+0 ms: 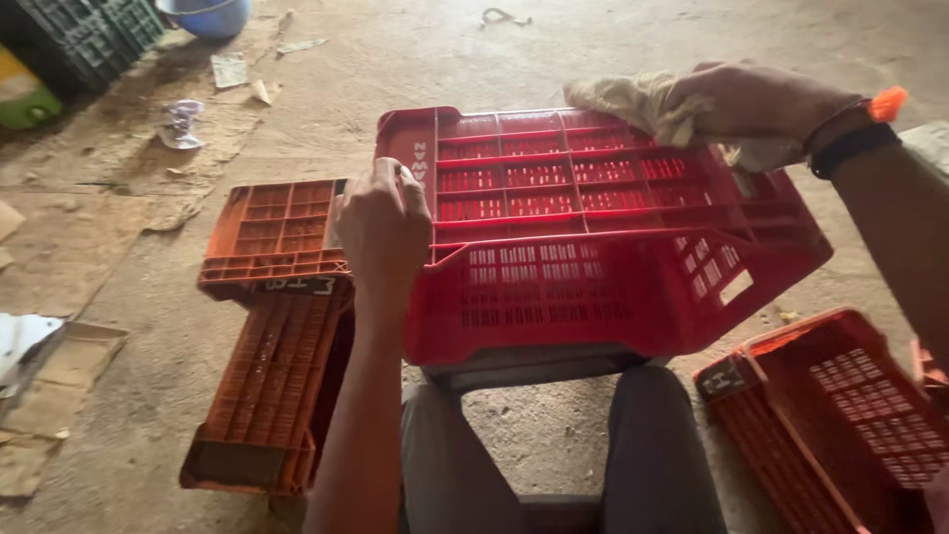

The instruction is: The person sits on a chair with a red plastic crate resting on their lap and wipes its surfaces with a cloth. They rotate and reposition the crate repeatedly to wipe the top, sides, and edges, then set the crate upright on a small stand at the end.

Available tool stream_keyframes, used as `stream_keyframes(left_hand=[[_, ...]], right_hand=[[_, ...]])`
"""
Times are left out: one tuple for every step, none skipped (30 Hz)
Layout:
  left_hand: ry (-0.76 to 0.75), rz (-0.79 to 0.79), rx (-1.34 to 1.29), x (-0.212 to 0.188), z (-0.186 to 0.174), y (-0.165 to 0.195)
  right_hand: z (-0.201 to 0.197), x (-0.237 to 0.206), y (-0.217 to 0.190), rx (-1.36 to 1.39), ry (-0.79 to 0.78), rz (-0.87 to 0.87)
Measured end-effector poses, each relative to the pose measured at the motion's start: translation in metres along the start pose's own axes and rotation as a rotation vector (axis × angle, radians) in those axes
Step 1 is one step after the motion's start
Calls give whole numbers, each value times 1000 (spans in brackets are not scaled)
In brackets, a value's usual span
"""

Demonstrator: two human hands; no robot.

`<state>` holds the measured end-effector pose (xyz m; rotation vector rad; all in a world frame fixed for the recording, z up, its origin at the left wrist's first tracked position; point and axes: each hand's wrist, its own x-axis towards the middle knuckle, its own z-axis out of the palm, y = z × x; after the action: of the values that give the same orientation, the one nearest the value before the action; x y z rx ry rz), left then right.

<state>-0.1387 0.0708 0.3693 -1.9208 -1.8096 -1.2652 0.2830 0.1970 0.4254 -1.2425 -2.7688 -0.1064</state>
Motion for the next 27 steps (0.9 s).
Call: stream_keyframes(left_hand=[[-18,-18,27,0,2,1],[-31,-40,63,0,3,1],[-44,-39,62,2,4,0],[-60,-35,59,3,6,1],[-75,-32,59,4,7,1],[-96,-39,60,4,7,1],[-116,-43,54,5,7,2],[-133,-50,45,5,6,3],[-123,-43,45,4,5,5],[-113,-34,50,4,4,6],[-105,-26,57,3,2,7],[-97,-31,44,2,0,8],[-89,-35,30,1,-2,9],[-84,-33,12,0,-3,11],[-63,-44,4,-1,-4,12],[-41,-57,-5,-1,-5,13],[-22,-71,-15,-2,-5,13],[-2,-57,-10,-2,-5,13],[15,-43,-8,-3,-5,13],[28,-29,-9,-4,-5,13],[-3,-46,-15,-4,-4,12],[-31,-62,-19,-5,-3,11],[-59,-74,-25,-4,-2,11],[-52,-63,-17,-3,-1,10],[-48,-53,-7,-2,0,9],[-46,-42,4,-2,0,7],[-79,-72,-12,0,0,6]], right_hand=[[0,-1,5,-98,18,-119],[-1,0,9,-83,19,-109],[-4,2,12,-64,28,-95],[-8,5,12,-44,35,-78],[-14,12,11,131,1,30],[-20,18,6,308,-35,137],[-28,24,0,479,-73,250],[-35,33,-10,410,-1,84],[-39,50,-23,341,66,-89],[-41,69,-37,275,137,-263],[-36,97,-57,92,211,-297],[-29,128,-79,-86,289,-333],[-22,144,-99,123,183,-189],[-8,155,-121,328,73,-38],[7,162,-143,529,-43,116],[17,169,-160,725,-165,269],[22,179,-172,478,-159,272],[27,182,-180,233,-149,273],[29,180,-183,-10,-140,274],[30,177,-183,-129,-42,119],[29,171,-178,-252,57,-40],[27,164,-170,-375,160,-202],[26,156,-162,-303,131,-153],[25,145,-153,-231,99,-102],[26,133,-143,-156,65,-53],[26,116,-132,-196,159,-178],[25,99,-122,-236,254,-303]])
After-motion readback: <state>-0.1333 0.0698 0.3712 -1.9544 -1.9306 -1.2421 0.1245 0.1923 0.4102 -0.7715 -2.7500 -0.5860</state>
